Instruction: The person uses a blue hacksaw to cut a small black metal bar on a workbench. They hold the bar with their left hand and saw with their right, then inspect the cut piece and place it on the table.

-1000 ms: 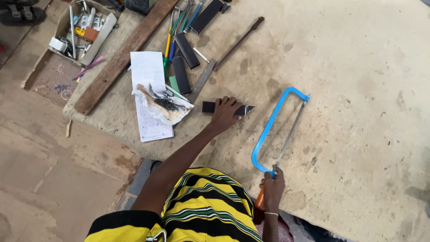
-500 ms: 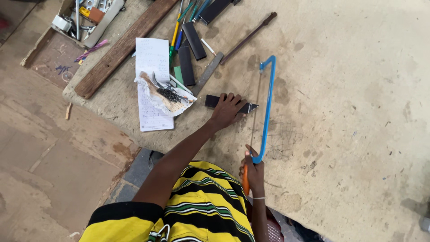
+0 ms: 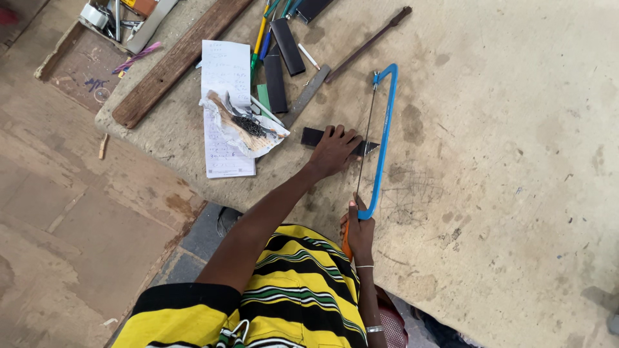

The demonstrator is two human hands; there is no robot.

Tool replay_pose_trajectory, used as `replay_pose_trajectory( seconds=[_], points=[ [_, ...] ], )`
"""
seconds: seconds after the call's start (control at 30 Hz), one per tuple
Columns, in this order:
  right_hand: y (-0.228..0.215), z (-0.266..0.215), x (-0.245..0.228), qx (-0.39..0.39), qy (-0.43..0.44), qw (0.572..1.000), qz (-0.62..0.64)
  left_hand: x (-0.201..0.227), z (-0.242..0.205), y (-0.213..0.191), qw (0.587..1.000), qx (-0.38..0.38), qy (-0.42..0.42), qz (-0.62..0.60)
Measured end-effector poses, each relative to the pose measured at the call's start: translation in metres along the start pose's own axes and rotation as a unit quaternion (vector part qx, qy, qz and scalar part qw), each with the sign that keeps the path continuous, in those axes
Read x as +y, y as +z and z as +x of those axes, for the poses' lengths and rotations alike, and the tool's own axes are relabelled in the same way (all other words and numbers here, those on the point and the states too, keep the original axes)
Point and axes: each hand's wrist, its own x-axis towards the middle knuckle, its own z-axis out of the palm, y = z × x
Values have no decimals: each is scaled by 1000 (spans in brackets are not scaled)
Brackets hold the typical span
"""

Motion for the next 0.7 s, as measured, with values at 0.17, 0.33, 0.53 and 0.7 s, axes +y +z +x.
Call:
replay_pose_trajectory(
  seconds=[0.17,0.33,0.53,0.7],
  points=[
    [2,-5,1,14,17,1000,13,0,-1,-5,999,10,11,38],
    [-2,-10,-1,12,7,999,31,2,-3,-6,1000,14,9,21],
    [0,-16,-1,10,31,998,45,0,-1,-7,999,7,12,45],
    [-1,-18,-2,16,26,999,24,0,-3,1,999,3,11,37]
  ],
)
